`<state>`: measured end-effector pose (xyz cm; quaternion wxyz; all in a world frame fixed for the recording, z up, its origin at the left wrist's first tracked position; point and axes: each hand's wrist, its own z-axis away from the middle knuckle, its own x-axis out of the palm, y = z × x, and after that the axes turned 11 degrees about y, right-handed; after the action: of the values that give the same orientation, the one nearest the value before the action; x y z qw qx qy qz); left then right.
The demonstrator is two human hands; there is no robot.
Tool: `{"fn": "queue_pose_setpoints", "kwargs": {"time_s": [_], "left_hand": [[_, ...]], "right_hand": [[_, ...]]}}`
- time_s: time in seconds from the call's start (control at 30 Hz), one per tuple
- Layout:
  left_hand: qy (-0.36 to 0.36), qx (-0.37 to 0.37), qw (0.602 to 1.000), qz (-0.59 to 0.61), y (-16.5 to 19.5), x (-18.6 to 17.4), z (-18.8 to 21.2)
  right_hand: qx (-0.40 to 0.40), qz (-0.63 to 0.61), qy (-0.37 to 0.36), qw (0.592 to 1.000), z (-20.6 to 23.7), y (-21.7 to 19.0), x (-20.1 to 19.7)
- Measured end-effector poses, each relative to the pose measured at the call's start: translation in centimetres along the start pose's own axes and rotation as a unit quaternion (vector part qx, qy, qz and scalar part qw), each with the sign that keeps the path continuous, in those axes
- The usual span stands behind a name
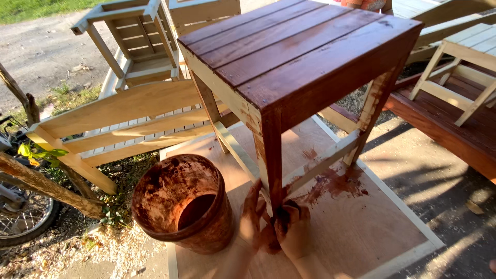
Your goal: The person applies reddish-brown stain to a small wooden stool using a cloth. They repeatedly dip the cloth into a bucket of stain and wipe the top surface, edges, and legs of the stool. A woman sits barefoot on a nearby bench in the background.
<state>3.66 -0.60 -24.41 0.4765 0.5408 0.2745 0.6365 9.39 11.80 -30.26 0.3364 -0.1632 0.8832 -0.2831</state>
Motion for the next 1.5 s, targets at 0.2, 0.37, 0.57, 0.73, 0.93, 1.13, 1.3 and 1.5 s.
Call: {"fn": "queue_pose_setpoints", "kwargs": {"time_s": [0.2, 0.37, 0.57, 0.73, 0.93, 1.13, 1.3, 1.5], "left_hand": [[0.029, 0.044, 0.996, -0.067, 0.8, 1.0, 1.8], [0.095, -0.012, 0.995, -0.01, -0.6, 0.7, 1.4], [0.068, -0.206, 0.976, -0.028, -4.2, -1.0, -2.6], [0.057, -0.169, 0.98, -0.091, -4.8, -2.1, -2.9], [0.055, -0.132, 0.983, -0.112, -4.9, -2.0, -2.8], [0.021, -0.109, 0.985, -0.131, -5.3, -3.1, -3.3], [0.025, -0.17, 0.974, -0.146, -5.4, -3.4, -3.3], [-0.011, -0.114, 0.986, -0.122, -6.1, -3.5, -3.1]], "right_hand": [[0.353, -0.15, -0.025, 0.923, -2.1, 1.9, -1.6], [0.534, -0.42, 0.039, 0.732, -2.8, 3.6, -3.3], [0.18, -0.003, -0.176, 0.968, -1.5, 0.6, -2.3], [0.071, 0.129, -0.153, 0.977, -2.3, 0.0, -1.8], [0.052, 0.16, -0.285, 0.944, -3.0, 3.1, -0.7], [-0.125, 0.291, -0.256, 0.913, -6.3, 5.6, -0.4], [0.384, -0.04, -0.126, 0.914, -6.8, 3.9, -3.5], [0.111, 0.196, -0.296, 0.928, -4.9, -0.6, -5.0]]}}
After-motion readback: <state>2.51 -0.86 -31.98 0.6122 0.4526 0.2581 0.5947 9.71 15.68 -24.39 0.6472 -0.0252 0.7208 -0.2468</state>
